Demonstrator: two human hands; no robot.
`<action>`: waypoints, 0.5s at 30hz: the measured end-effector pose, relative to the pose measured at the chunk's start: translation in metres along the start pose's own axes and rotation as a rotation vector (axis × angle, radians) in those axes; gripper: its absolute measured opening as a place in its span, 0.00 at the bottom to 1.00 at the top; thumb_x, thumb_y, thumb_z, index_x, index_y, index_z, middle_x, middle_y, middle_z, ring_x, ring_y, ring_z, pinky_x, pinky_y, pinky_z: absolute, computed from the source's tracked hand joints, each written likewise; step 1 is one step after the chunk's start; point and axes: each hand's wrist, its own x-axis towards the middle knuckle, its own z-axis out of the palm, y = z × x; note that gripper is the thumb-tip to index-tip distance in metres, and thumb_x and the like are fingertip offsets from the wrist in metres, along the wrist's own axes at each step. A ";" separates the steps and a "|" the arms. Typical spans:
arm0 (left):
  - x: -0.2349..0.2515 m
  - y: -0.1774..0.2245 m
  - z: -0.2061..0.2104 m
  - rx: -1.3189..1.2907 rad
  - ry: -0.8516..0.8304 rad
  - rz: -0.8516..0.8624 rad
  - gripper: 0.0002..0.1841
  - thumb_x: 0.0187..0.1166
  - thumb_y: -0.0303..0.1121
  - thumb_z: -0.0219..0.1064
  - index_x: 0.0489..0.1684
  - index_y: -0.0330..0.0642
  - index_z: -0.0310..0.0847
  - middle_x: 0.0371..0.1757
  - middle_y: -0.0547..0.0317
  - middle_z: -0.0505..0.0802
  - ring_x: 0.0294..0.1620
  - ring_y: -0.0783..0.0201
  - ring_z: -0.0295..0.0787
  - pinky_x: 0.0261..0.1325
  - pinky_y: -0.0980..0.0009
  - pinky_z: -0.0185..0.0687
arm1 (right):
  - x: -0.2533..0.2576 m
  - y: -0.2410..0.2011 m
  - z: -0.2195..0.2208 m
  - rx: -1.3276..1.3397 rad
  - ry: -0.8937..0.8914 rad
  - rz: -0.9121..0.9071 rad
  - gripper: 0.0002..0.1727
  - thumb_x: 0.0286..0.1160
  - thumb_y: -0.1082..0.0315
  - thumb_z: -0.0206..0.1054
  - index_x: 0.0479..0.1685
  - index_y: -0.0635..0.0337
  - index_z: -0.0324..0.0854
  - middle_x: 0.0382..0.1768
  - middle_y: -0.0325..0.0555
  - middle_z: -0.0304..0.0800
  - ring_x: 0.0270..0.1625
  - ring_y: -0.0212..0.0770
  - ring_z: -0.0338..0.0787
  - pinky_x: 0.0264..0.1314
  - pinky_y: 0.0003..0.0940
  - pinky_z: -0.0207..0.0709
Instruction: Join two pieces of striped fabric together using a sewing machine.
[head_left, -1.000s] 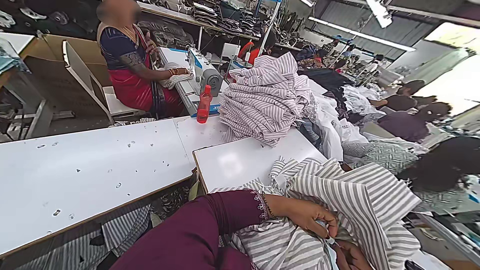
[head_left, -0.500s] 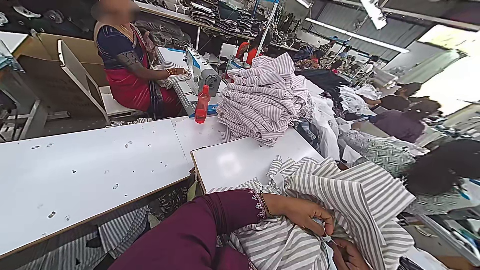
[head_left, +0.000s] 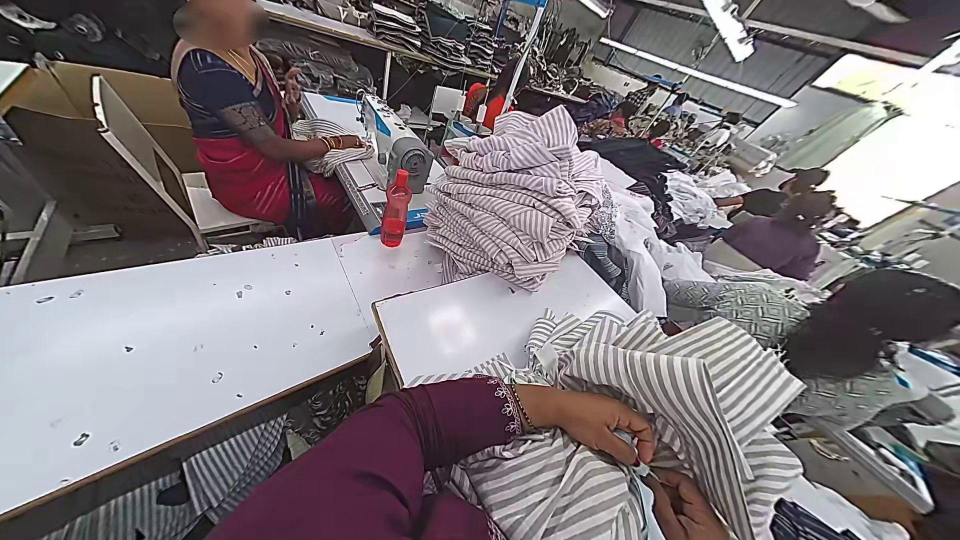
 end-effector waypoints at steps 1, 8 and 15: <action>0.000 0.000 0.000 -0.003 -0.001 0.000 0.07 0.75 0.16 0.62 0.46 0.21 0.82 0.35 0.45 0.88 0.34 0.65 0.81 0.41 0.69 0.75 | 0.000 0.000 0.000 -0.005 0.001 0.003 0.16 0.75 0.70 0.62 0.36 0.82 0.80 0.20 0.45 0.79 0.24 0.20 0.72 0.33 0.18 0.67; 0.000 0.003 0.000 0.012 -0.004 -0.028 0.08 0.77 0.17 0.62 0.48 0.21 0.82 0.36 0.45 0.89 0.34 0.65 0.81 0.39 0.68 0.75 | 0.000 -0.001 0.000 0.007 -0.008 0.006 0.15 0.76 0.70 0.62 0.36 0.82 0.80 0.20 0.44 0.79 0.25 0.18 0.72 0.33 0.15 0.68; 0.000 0.000 0.001 -0.002 0.003 -0.017 0.07 0.76 0.16 0.62 0.47 0.21 0.82 0.36 0.45 0.88 0.34 0.66 0.81 0.39 0.69 0.74 | -0.001 0.003 0.000 0.024 -0.012 0.001 0.16 0.77 0.70 0.62 0.37 0.82 0.80 0.22 0.44 0.80 0.26 0.17 0.73 0.35 0.15 0.69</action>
